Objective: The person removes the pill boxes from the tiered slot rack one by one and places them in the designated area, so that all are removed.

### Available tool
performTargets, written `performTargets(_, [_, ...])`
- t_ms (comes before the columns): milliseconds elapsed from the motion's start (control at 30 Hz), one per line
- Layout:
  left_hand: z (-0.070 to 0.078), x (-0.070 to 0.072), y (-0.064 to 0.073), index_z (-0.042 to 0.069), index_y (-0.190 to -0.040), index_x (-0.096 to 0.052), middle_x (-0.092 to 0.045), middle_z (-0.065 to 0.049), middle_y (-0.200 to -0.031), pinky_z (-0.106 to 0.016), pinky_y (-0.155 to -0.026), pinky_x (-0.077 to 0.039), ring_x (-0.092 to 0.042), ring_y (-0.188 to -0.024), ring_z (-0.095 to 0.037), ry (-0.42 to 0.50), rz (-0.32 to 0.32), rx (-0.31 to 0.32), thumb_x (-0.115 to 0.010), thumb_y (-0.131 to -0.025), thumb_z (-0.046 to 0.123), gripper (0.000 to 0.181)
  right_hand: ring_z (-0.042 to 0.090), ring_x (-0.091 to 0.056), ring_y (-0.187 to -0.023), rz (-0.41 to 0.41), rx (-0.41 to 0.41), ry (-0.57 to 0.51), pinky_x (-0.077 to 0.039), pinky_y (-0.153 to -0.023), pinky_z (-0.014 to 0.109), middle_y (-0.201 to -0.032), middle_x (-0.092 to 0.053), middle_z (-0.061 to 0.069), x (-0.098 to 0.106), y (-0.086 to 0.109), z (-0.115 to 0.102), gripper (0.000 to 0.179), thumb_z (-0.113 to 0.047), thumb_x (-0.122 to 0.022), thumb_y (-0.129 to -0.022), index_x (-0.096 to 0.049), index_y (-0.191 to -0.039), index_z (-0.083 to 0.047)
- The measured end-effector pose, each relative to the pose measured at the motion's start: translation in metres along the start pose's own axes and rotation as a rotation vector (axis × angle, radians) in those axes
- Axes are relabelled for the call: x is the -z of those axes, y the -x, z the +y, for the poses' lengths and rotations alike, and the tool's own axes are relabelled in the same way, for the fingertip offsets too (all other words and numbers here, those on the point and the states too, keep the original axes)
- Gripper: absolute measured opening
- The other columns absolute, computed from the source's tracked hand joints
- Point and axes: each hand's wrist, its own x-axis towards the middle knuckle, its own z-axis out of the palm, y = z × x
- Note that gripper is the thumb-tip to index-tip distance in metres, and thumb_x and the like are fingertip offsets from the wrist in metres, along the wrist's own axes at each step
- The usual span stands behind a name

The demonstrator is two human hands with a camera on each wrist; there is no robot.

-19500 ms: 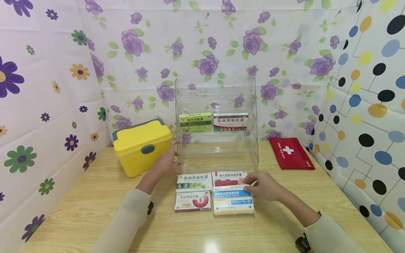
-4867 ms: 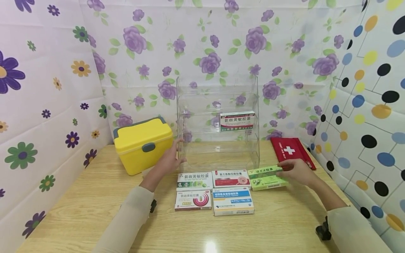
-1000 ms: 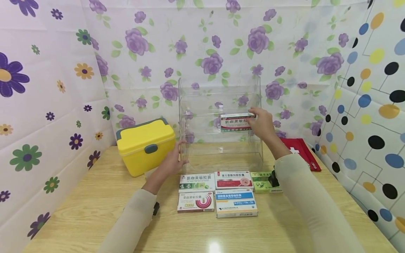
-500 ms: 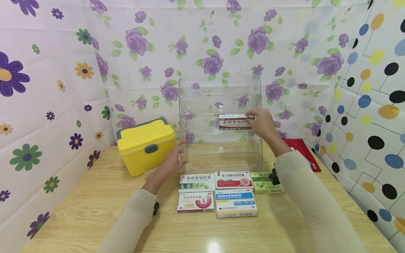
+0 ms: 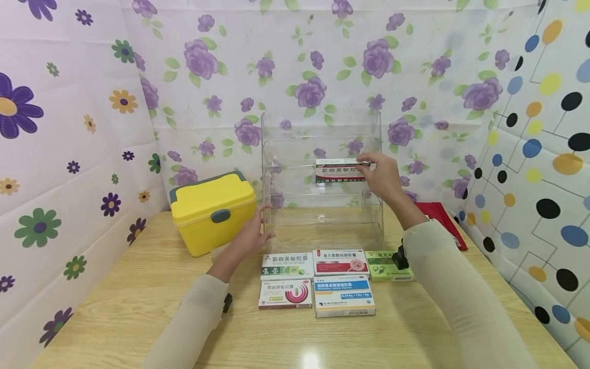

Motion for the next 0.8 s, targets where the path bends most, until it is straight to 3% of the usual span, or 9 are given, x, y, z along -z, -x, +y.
performTargets(267, [-0.001, -0.001, -0.001, 0.025, -0.150, -0.023, -0.057, -0.013, -0.103, -0.039, -0.068, -0.049, -0.054, -0.081, -0.027, -0.023, -0.001, -0.005, -0.075, -0.089, 0.015, 0.081, 0.028, -0.064, -0.099, 0.147, 0.084, -0.070, -0.048, -0.088, 0.042, -0.114, -0.071, 0.013, 0.002, 0.003, -0.010, 0.020, -0.003, -0.074, -0.088, -0.074, -0.107, 0.001])
performTargets(533, [-0.003, -0.002, -0.002, 0.025, -0.150, -0.023, -0.059, -0.016, -0.109, -0.042, -0.074, -0.051, -0.055, -0.085, -0.028, -0.014, -0.005, -0.005, -0.075, -0.089, 0.014, 0.081, 0.022, -0.063, -0.094, 0.181, 0.107, -0.091, -0.045, -0.087, 0.024, -0.114, -0.071, 0.011, 0.003, 0.011, -0.010, 0.021, -0.003, -0.075, -0.087, -0.074, -0.108, 0.001])
performTargets(800, [-0.003, -0.003, -0.002, 0.028, -0.150, -0.021, -0.058, -0.015, -0.111, -0.042, -0.077, -0.051, -0.055, -0.088, -0.027, -0.018, -0.004, 0.005, -0.075, -0.090, 0.016, 0.081, 0.007, -0.059, -0.091, 0.168, 0.135, -0.118, -0.042, -0.073, 0.015, -0.114, -0.070, 0.012, 0.009, 0.022, -0.009, 0.022, -0.005, -0.075, -0.088, -0.074, -0.109, 0.000])
